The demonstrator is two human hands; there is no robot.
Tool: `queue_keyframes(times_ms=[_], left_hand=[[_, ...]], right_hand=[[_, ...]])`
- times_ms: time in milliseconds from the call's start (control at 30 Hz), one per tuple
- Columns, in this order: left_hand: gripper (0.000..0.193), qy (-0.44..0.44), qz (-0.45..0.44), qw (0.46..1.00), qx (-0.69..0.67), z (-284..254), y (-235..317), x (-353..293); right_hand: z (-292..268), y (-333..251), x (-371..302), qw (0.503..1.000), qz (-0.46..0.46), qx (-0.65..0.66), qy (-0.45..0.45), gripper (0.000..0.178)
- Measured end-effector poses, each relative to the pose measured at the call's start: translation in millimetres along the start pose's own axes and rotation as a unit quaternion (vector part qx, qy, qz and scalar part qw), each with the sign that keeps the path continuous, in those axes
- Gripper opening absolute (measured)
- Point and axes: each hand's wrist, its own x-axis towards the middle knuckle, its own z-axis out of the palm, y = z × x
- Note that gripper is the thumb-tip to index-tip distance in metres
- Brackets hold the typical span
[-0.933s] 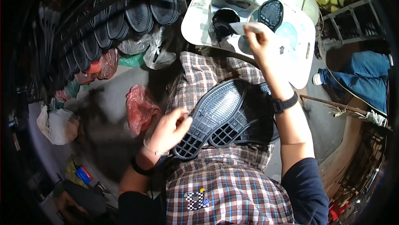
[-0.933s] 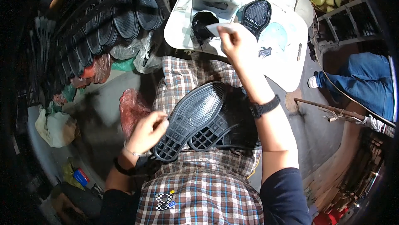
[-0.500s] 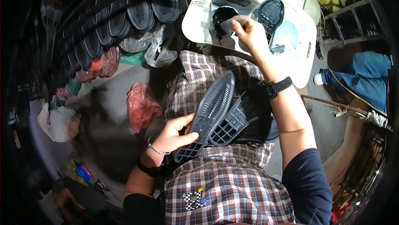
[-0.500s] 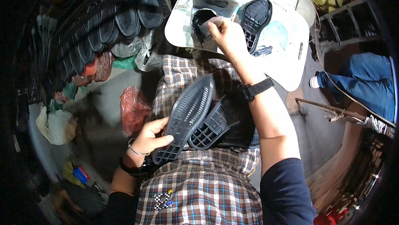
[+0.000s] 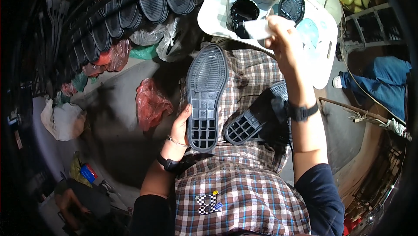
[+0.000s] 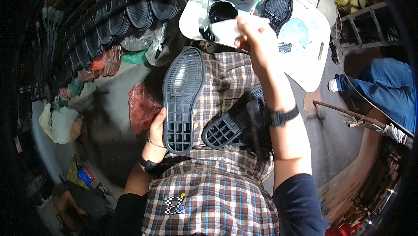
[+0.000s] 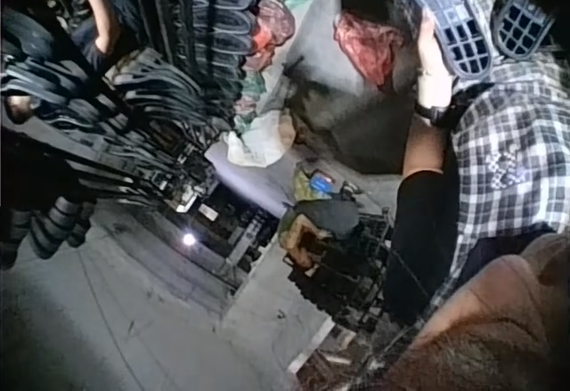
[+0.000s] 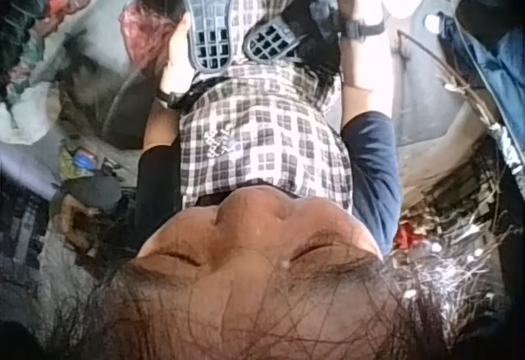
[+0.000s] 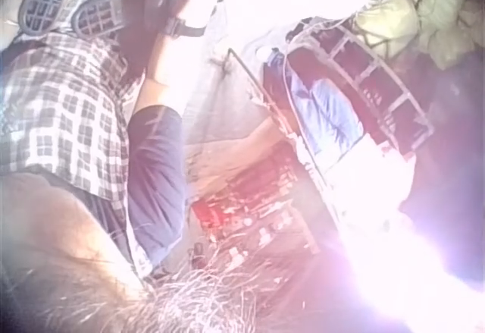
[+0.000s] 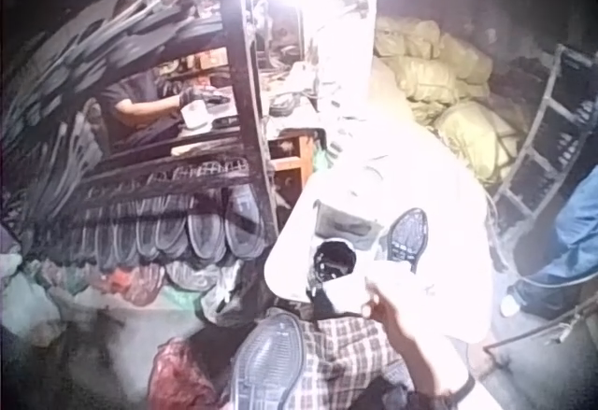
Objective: Applying a liquid adhesive or primer to the bottom of black shoe soles using a rectangular applicator.
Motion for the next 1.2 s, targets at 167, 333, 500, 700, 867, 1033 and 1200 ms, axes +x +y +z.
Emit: queue_keyframes(times_ms=[167, 333, 500, 700, 867, 1033, 1200], left_hand=[[0.056, 0.000, 0.019, 0.998, 0.057, 19, 0, -1], [0.079, -0.082, 0.070, 0.973, 0.202, 50, 3, -4], [0.078, -0.068, 0.098, 0.963, 0.240, 51, -1, -11], [0.082, -0.070, 0.071, 0.955, 0.280, 40, 4, -10], [0.086, -0.119, 0.084, 0.958, 0.246, 51, 1, -8], [0.083, -0.125, 0.069, 0.989, 0.026, 50, 7, -2], [0.077, -0.149, 0.067, 0.983, 0.086, 64, 9, -4]], right_hand=[[24, 24, -66, 0.996, 0.041, -0.056, -0.058, 0.026], [43, 42, -70, 0.996, 0.075, 0.003, -0.041, 0.028], [42, 40, -57, 0.998, 0.015, -0.005, 0.054, 0.026], [54, 27, -100, 0.990, 0.053, -0.032, -0.128, 0.025], [52, 23, -79, 0.998, -0.001, -0.035, -0.043, 0.019], [57, 4, -108, 0.968, 0.076, -0.093, -0.218, 0.014], [61, 13, -85, 0.996, -0.017, -0.072, -0.052, 0.017]])
